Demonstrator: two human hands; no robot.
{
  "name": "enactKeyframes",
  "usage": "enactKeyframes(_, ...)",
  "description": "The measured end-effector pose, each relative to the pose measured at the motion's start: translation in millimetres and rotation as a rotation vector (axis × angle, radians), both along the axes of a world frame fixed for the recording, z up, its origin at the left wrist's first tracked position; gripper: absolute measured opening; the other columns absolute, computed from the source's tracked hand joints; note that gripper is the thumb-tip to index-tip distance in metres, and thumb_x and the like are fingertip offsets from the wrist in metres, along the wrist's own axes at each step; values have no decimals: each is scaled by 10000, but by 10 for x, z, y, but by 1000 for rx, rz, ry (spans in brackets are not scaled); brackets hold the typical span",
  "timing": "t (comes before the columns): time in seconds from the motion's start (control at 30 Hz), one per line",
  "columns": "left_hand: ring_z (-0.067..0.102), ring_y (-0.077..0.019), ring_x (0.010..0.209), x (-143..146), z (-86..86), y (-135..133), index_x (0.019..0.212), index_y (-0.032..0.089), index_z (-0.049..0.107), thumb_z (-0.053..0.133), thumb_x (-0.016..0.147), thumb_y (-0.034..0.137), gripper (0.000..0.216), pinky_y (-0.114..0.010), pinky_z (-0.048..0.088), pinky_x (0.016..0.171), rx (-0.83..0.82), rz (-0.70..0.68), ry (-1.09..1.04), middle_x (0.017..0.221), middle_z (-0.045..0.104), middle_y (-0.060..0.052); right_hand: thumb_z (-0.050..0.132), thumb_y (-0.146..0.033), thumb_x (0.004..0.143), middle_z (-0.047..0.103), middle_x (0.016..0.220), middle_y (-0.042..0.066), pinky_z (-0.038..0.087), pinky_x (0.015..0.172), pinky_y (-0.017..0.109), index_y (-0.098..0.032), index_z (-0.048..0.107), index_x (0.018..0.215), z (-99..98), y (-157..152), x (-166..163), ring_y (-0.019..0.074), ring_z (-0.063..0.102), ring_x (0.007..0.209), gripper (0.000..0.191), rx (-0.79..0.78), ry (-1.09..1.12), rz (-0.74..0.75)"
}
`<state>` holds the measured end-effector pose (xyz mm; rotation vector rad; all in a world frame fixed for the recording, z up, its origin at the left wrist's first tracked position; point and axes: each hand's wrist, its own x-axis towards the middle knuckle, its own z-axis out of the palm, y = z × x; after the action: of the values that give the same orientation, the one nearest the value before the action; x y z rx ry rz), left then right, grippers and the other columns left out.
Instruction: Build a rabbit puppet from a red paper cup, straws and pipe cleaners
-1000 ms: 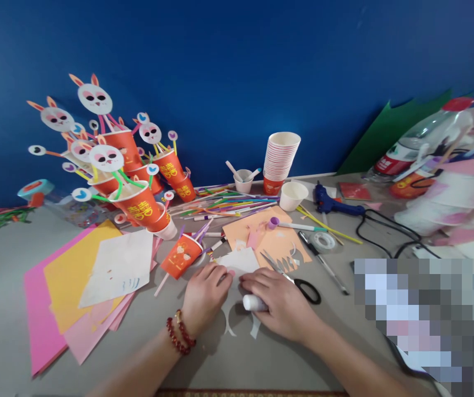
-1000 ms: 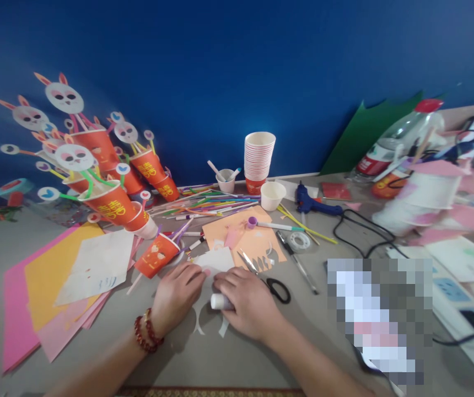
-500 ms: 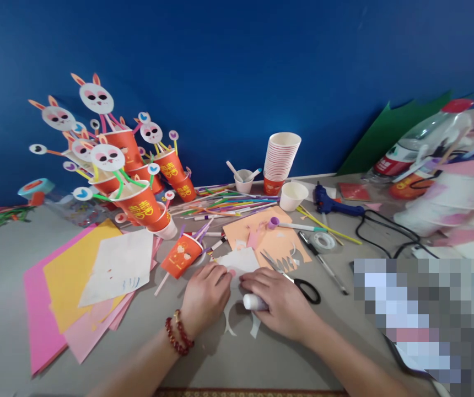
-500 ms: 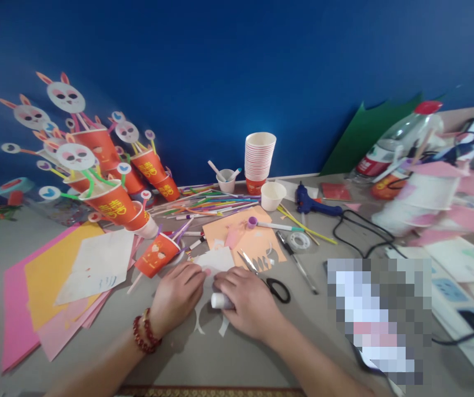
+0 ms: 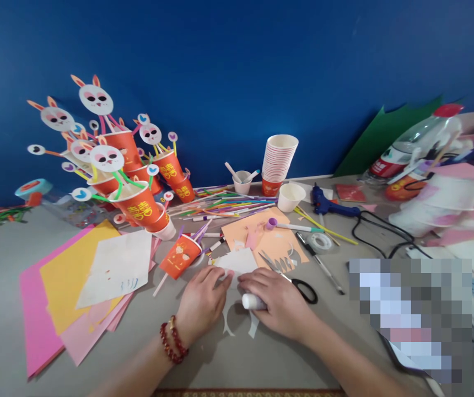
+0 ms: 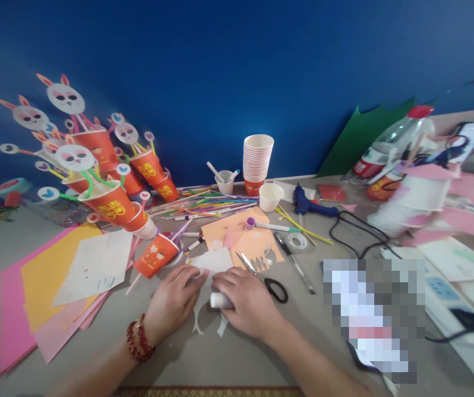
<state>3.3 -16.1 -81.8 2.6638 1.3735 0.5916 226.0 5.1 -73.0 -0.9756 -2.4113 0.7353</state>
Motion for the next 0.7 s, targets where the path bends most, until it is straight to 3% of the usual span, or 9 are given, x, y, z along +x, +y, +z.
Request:
enactKeyframes(0.2,549,-266,1028,4,6,6,1269,146,579,494,849,34,443,-442,519,929,-66,13,-26,1102,618,-117,610,-98,737,723,1114,64,487,881,371,-203,682,1061,15,0,-3,258,624,989,348,2,-3,2)
enactKeyframes(0.47,547,-285,1010,25,22,19,1246,132,592,485,866,53,403,-468,531,885,-54,15,38,1083,621,-126,605,-91,726,725,1107,74,500,871,377,-199,679,1068,-15,12,23,265,646,998,367,5,61,-2)
enactKeyframes(0.57,552,-273,1027,13,8,23,1224,146,594,489,871,58,379,-454,515,921,-67,25,-37,1100,628,-113,605,-129,784,720,1121,77,503,887,364,-206,665,1081,-50,47,87,252,658,1018,312,-4,200,-98)
enactKeyframes(0.7,554,-257,1044,29,32,12,1163,155,612,500,907,102,285,-432,491,950,-36,50,-143,1115,624,-109,574,-167,854,719,991,53,507,842,320,-220,647,981,-66,100,165,220,670,940,155,-60,332,-280)
